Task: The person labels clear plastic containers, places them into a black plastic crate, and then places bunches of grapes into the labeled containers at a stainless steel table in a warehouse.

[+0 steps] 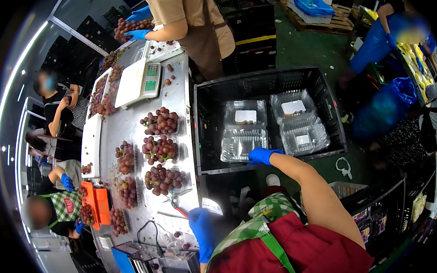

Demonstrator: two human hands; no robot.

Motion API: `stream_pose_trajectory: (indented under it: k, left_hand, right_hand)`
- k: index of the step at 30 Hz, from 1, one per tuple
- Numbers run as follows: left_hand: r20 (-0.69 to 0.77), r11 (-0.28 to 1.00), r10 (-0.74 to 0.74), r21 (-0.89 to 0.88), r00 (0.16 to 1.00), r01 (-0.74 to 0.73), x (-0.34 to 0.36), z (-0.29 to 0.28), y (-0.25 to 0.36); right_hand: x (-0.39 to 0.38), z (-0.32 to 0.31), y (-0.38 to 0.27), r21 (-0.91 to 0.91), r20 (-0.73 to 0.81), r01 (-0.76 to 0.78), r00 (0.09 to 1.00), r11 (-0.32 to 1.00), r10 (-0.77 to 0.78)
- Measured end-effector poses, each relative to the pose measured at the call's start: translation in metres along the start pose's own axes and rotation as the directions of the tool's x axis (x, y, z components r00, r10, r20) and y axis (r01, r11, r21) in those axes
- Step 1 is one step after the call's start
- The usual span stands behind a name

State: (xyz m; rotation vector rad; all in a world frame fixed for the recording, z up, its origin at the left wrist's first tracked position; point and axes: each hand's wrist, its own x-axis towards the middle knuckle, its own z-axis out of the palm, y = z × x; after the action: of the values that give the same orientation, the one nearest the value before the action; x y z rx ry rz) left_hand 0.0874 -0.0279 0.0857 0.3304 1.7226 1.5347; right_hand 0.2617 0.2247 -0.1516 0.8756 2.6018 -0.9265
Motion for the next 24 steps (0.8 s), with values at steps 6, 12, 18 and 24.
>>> stream_pose_trajectory:
  k: [6,12,18,24]
  left_hand:
    - [0.030,0.999,0.039,-0.029,0.999,-0.038,0.000,0.024,0.007]
    - [0.044,0.995,-0.011,-0.099,0.999,0.016,-0.004,0.029,0.011]
    - [0.044,0.996,0.090,0.010,0.995,-0.090,0.004,0.014,-0.015]
    - [0.062,0.996,0.086,0.019,0.994,-0.087,-0.001,0.004,-0.018]
  right_hand:
    - [0.003,-0.006,-0.006,-0.101,0.066,-0.007,0.998,0.995,0.014]
    - [0.000,-0.002,0.001,0.000,-0.011,0.010,1.000,1.000,-0.010]
    - [-0.002,-0.016,-0.015,-0.174,-0.239,-0.157,0.964,0.972,0.113]
    - [-0.005,-0.060,-0.040,-0.131,-0.222,-0.086,0.974,0.988,0.055]
